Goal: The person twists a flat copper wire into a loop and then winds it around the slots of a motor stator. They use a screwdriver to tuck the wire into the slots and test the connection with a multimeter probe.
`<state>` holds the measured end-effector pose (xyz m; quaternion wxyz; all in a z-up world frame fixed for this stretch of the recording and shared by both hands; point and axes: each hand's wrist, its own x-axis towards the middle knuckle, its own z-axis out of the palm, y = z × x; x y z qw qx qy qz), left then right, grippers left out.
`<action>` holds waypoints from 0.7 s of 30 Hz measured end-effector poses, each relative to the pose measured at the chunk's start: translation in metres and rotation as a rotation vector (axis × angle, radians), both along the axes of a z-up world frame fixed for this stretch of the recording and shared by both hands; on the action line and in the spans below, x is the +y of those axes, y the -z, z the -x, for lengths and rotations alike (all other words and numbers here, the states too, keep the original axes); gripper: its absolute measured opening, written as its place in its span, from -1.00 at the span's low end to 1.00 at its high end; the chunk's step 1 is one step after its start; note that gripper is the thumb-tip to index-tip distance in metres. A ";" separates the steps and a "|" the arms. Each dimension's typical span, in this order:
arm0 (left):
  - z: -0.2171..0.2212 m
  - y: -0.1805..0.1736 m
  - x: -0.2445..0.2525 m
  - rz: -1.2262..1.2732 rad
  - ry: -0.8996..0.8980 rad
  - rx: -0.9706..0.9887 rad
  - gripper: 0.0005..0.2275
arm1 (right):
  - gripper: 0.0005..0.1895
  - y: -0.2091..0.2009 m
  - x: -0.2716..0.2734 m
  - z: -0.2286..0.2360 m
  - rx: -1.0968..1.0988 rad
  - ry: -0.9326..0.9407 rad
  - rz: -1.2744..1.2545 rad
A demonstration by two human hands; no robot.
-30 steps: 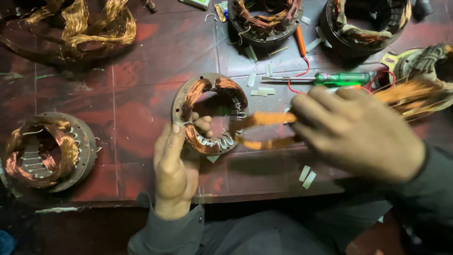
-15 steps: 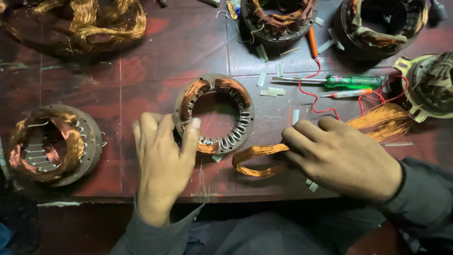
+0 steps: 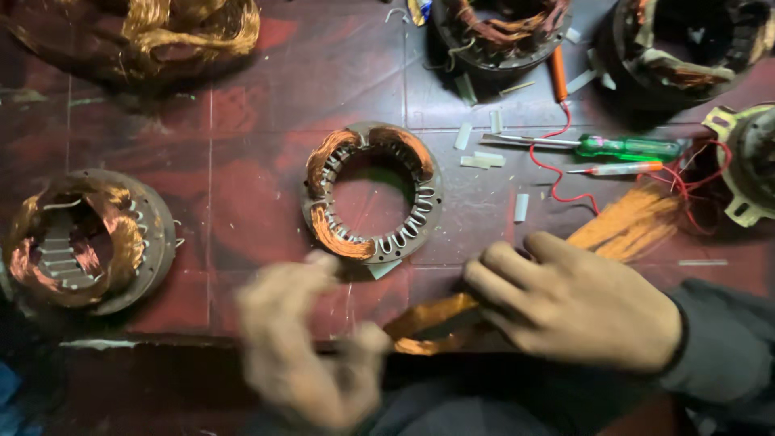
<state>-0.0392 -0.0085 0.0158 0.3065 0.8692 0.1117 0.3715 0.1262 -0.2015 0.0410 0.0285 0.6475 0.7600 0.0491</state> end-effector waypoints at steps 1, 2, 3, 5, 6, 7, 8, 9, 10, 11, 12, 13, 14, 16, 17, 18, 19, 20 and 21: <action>0.005 0.001 -0.011 0.091 0.093 -0.002 -0.53 | -0.72 0.001 -0.002 0.002 -0.025 -0.018 0.006; 0.008 0.004 -0.021 0.161 0.129 0.051 -0.51 | -0.69 0.002 -0.004 0.003 -0.050 -0.036 0.012; 0.010 0.008 -0.027 0.234 0.172 0.104 -0.48 | -0.66 0.003 -0.008 0.005 -0.076 -0.049 0.021; 0.013 0.015 -0.028 0.473 0.375 0.191 -0.44 | -0.58 0.004 -0.013 0.006 -0.168 -0.053 -0.036; 0.014 0.019 -0.029 0.591 0.477 0.234 -0.42 | -0.54 0.003 -0.016 0.005 -0.216 -0.054 -0.064; 0.015 0.022 -0.028 0.779 0.510 0.274 -0.44 | -0.52 0.003 -0.017 0.003 -0.237 -0.053 -0.084; 0.016 0.024 -0.028 0.967 0.541 0.315 -0.44 | -0.50 0.002 -0.018 0.001 -0.258 -0.052 -0.105; 0.015 0.027 -0.027 1.153 0.571 0.354 -0.44 | -0.48 0.002 -0.018 -0.003 -0.280 -0.053 -0.127; 0.014 0.030 -0.024 1.267 0.611 0.289 -0.47 | -0.49 0.002 -0.016 -0.008 -0.277 -0.039 -0.115; 0.012 0.034 -0.022 1.379 0.648 0.221 -0.49 | -0.50 0.003 -0.014 -0.012 -0.271 -0.027 -0.103; 0.012 0.036 -0.021 1.491 0.684 0.152 -0.51 | -0.50 0.004 -0.011 -0.017 -0.266 -0.015 -0.092; 0.011 0.040 -0.021 1.544 0.694 0.048 -0.56 | -0.55 0.006 -0.010 -0.020 -0.236 -0.010 -0.065; 0.007 0.044 -0.024 1.594 0.702 -0.058 -0.61 | -0.58 0.007 -0.007 -0.023 -0.205 -0.004 -0.039; 0.005 0.050 -0.030 1.660 0.662 -0.188 -0.68 | -0.61 0.009 -0.003 -0.029 -0.125 -0.016 -0.057; 0.004 0.053 -0.032 1.678 0.618 -0.211 -0.71 | -0.60 0.010 0.000 -0.029 -0.078 -0.029 -0.102; 0.003 0.056 -0.034 1.695 0.574 -0.234 -0.74 | -0.59 0.010 0.001 -0.030 -0.030 -0.043 -0.147; 0.002 0.059 -0.037 1.712 0.601 -0.323 -0.75 | -0.63 0.008 0.000 -0.029 0.092 -0.079 -0.166; 0.001 0.062 -0.042 1.729 0.627 -0.413 -0.77 | -0.67 0.006 0.001 -0.028 0.213 -0.114 -0.186; 0.002 0.065 -0.047 1.751 0.657 -0.500 -0.78 | -0.71 0.005 0.000 -0.025 0.334 -0.141 -0.203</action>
